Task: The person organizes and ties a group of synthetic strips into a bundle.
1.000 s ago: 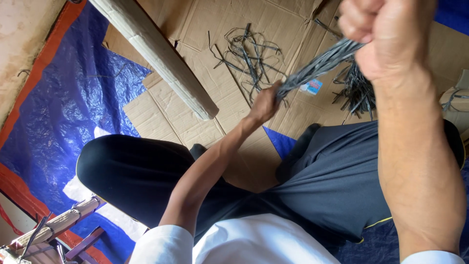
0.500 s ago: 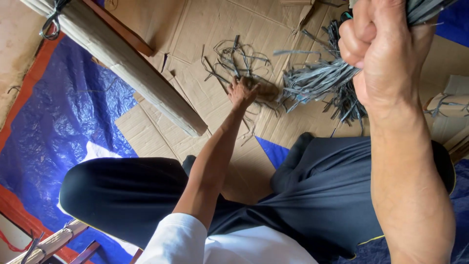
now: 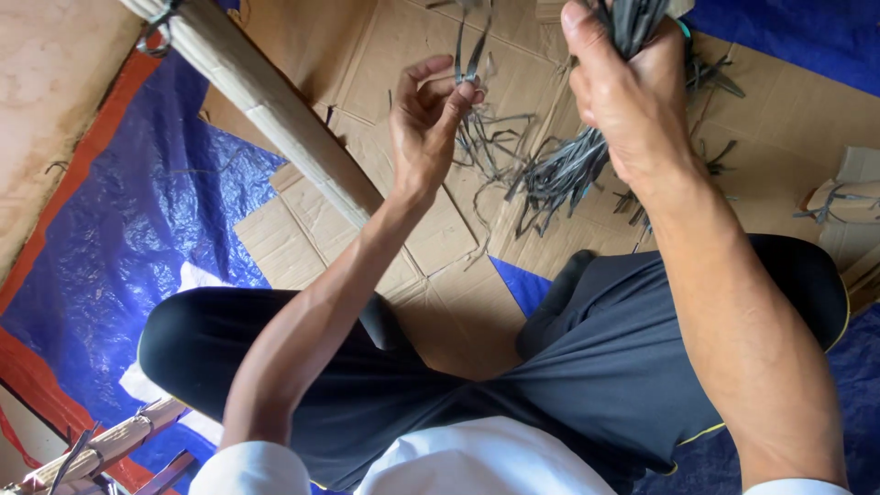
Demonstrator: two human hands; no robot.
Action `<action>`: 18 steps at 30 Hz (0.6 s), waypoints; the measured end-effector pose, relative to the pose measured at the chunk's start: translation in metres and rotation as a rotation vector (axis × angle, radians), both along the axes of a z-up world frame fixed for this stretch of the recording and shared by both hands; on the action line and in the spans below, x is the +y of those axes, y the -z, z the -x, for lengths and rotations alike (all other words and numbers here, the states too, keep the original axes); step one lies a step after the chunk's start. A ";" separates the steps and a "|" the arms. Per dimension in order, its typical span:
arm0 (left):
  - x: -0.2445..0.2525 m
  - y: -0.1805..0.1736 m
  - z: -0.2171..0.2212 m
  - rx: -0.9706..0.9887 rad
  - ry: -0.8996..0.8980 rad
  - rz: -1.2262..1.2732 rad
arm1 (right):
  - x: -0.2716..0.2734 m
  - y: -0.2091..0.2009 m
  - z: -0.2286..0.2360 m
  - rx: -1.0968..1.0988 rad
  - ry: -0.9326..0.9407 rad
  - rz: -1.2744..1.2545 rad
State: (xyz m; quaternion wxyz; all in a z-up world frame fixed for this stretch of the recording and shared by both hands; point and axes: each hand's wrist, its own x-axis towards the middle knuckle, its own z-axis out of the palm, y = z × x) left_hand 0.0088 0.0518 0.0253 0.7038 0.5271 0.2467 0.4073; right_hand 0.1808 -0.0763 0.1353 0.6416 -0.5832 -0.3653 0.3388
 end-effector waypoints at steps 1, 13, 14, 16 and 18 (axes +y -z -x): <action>0.002 -0.014 0.008 -0.003 -0.005 -0.007 | 0.003 0.004 0.003 -0.003 -0.005 -0.007; -0.024 -0.039 0.049 0.062 0.162 -0.049 | 0.015 0.022 0.035 0.158 -0.143 0.111; -0.027 -0.038 0.050 0.073 0.178 -0.029 | 0.015 0.020 0.036 0.132 -0.172 0.016; -0.030 -0.033 0.052 0.084 0.192 -0.007 | 0.015 0.015 0.037 0.108 -0.204 -0.077; -0.031 -0.029 0.053 0.064 0.223 0.052 | 0.017 0.009 0.037 0.117 -0.184 -0.183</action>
